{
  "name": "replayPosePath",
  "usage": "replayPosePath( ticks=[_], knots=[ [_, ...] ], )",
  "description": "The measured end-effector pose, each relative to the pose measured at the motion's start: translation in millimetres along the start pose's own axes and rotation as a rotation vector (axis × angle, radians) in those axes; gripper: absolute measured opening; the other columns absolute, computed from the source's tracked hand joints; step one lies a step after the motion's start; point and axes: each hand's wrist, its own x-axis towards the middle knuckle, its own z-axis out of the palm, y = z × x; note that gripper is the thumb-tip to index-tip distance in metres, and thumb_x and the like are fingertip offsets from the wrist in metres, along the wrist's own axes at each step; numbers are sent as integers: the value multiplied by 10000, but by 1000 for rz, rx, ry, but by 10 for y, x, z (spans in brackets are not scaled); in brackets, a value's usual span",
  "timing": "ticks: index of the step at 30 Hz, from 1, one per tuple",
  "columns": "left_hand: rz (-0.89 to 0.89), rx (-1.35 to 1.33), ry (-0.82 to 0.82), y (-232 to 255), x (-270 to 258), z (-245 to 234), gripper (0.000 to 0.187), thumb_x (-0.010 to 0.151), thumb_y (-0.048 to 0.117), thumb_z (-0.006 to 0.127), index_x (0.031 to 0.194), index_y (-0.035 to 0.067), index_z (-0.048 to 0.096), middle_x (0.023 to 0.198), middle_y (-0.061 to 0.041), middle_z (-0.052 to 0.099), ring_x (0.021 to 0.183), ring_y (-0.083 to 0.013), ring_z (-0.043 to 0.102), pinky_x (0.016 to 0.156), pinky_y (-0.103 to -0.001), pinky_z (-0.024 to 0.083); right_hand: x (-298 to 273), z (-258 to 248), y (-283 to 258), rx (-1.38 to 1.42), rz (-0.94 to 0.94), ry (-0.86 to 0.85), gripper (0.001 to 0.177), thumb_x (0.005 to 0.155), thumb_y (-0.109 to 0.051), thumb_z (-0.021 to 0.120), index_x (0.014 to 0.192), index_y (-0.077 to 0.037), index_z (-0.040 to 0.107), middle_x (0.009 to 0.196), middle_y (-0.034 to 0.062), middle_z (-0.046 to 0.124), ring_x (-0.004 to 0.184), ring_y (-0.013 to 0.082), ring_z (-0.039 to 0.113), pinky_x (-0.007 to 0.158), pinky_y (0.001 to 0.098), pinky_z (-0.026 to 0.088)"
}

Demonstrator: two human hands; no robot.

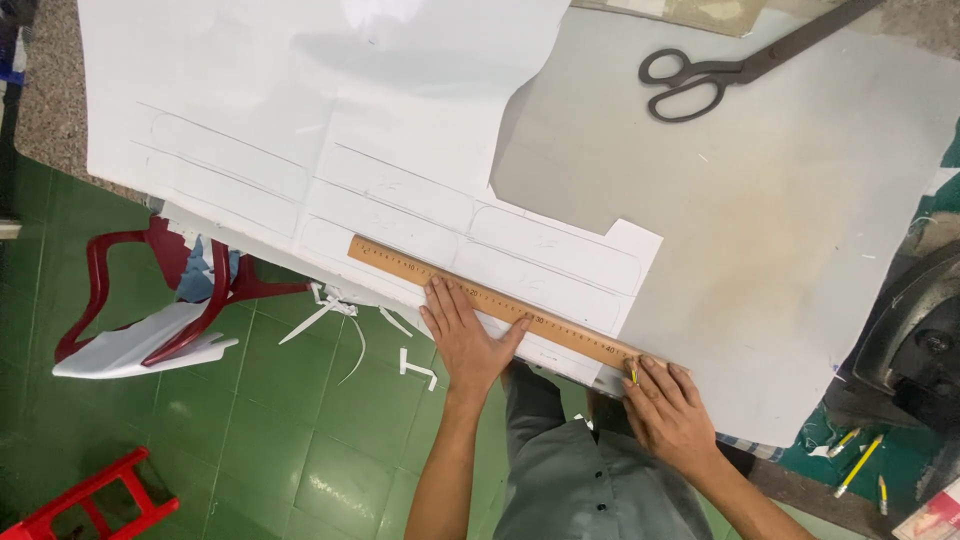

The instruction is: The person uses a ruler and pencil to mark lines on a large sheet of white paper, then uses scissors to cut along the marked lines into several rectangular pieces. The cut pieces are separated and placed on the table.

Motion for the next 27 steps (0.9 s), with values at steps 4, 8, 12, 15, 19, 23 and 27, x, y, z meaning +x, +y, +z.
replayPosePath(
  ticks=[4, 8, 12, 15, 19, 23, 27],
  knots=[
    [-38, -20, -57, 21, 17, -37, 1330, 783, 852, 590, 1620, -42, 72, 1713, -226, 56, 1600, -367, 16, 1283, -572, -3, 8, -6, -1, -3, 0, -6, 541, 954, -198, 688, 1428, -44, 478, 1508, 196, 541, 1389, 369, 541, 1171, 550, 417],
    [-11, -31, -1, 22, 9, -13, 1316, 785, 829, 629, 1622, -37, 99, 1712, -222, 85, 1602, -373, 51, 1290, -583, 31, -7, 4, 3, -9, 0, 0, 530, 957, -199, 687, 1423, -49, 484, 1501, 194, 548, 1393, 365, 539, 1161, 545, 425],
    [-17, -48, 9, 16, 5, 5, 1326, 775, 816, 663, 1624, -31, 97, 1715, -217, 81, 1604, -367, 50, 1291, -583, 30, 18, -15, 4, 1, -5, 0, 495, 951, -180, 699, 1387, -38, 513, 1482, 206, 560, 1379, 371, 550, 1153, 557, 438],
    [-11, -57, 22, 6, 2, 20, 1316, 777, 809, 665, 1621, -36, 111, 1712, -224, 93, 1603, -374, 58, 1293, -585, 29, 21, -17, 8, -2, -7, -18, 492, 952, -187, 683, 1384, -33, 505, 1493, 208, 553, 1385, 372, 544, 1155, 551, 429],
    [4, -51, 50, 4, -2, 22, 1315, 778, 812, 668, 1622, -36, 122, 1710, -223, 109, 1604, -378, 78, 1298, -581, 56, 17, -11, 5, 6, -2, -2, 498, 953, -179, 694, 1393, -42, 507, 1484, 202, 561, 1383, 368, 547, 1155, 548, 432],
    [3, -20, 31, -4, -1, 36, 1313, 788, 837, 621, 1620, -43, 115, 1711, -225, 95, 1604, -372, 61, 1302, -563, 36, 40, -29, 4, 24, -1, -1, 495, 961, -173, 687, 1398, -32, 501, 1496, 209, 548, 1393, 373, 538, 1163, 554, 423],
    [4, 6, 22, -15, -4, 52, 1323, 791, 868, 578, 1630, -29, 84, 1720, -209, 57, 1610, -358, 32, 1308, -550, 28, 16, -14, 12, 11, -5, -22, 506, 952, -192, 697, 1389, -28, 503, 1505, 217, 535, 1394, 379, 534, 1166, 560, 420]
  ],
)
